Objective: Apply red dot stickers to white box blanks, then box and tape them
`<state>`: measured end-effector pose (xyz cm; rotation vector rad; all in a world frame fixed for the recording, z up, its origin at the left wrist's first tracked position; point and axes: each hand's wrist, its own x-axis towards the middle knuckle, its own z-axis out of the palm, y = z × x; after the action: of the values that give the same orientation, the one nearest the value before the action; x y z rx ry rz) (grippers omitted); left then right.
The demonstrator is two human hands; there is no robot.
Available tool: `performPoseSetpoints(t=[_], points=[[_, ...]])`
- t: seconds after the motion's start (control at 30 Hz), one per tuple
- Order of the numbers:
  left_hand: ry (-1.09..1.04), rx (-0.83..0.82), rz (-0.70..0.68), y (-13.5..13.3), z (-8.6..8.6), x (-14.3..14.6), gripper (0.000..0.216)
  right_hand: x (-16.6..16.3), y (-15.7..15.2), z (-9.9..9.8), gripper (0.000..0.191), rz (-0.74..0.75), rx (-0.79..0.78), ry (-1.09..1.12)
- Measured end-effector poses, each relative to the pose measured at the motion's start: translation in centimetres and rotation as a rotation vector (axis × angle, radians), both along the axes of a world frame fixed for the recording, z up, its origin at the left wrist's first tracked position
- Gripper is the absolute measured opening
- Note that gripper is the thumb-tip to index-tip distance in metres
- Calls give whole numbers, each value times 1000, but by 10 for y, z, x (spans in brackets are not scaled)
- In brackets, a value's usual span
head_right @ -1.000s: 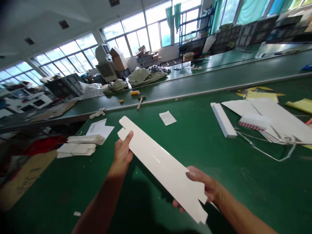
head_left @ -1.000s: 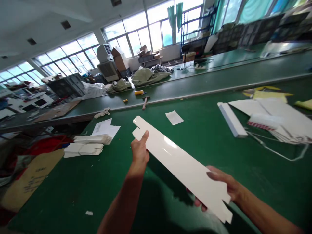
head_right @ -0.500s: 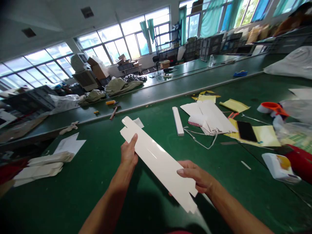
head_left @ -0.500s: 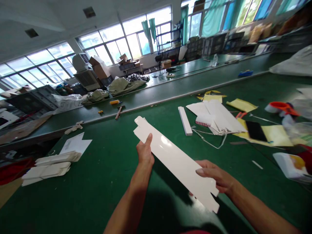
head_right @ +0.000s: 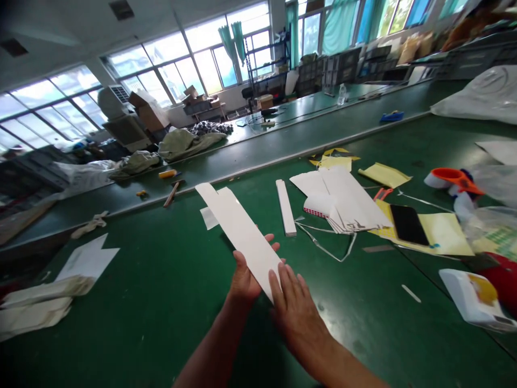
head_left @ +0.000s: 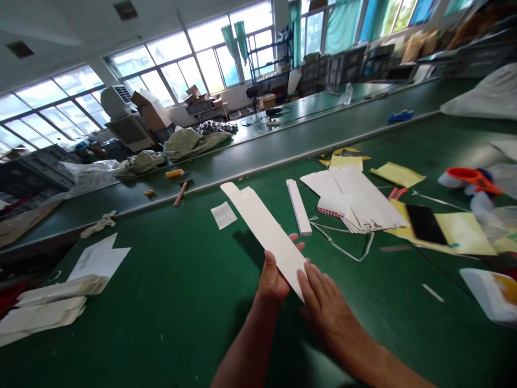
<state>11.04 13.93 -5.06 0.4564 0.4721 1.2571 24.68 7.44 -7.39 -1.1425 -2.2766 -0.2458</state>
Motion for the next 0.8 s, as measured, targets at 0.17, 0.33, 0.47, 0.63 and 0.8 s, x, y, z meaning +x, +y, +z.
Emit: performPoseSetpoints(t=[0.17, 0.33, 0.47, 0.63, 0.8], points=[[-111, -122, -152, 21, -8, 1, 101, 39, 32, 14, 48, 174, -195, 185], [-83, -301, -127, 28, -6, 9, 92, 125, 134, -9, 34, -387, -331, 293], [-65, -418, -209, 32, -30, 0, 85, 210, 223, -35, 48, -959, -445, 258], [-85, -583, -253, 36, -57, -8, 97, 261, 276, -69, 82, -1178, -520, 178], [-55, -688, -69, 35, -71, -7, 103, 248, 289, -96, 81, -1136, -572, 75]])
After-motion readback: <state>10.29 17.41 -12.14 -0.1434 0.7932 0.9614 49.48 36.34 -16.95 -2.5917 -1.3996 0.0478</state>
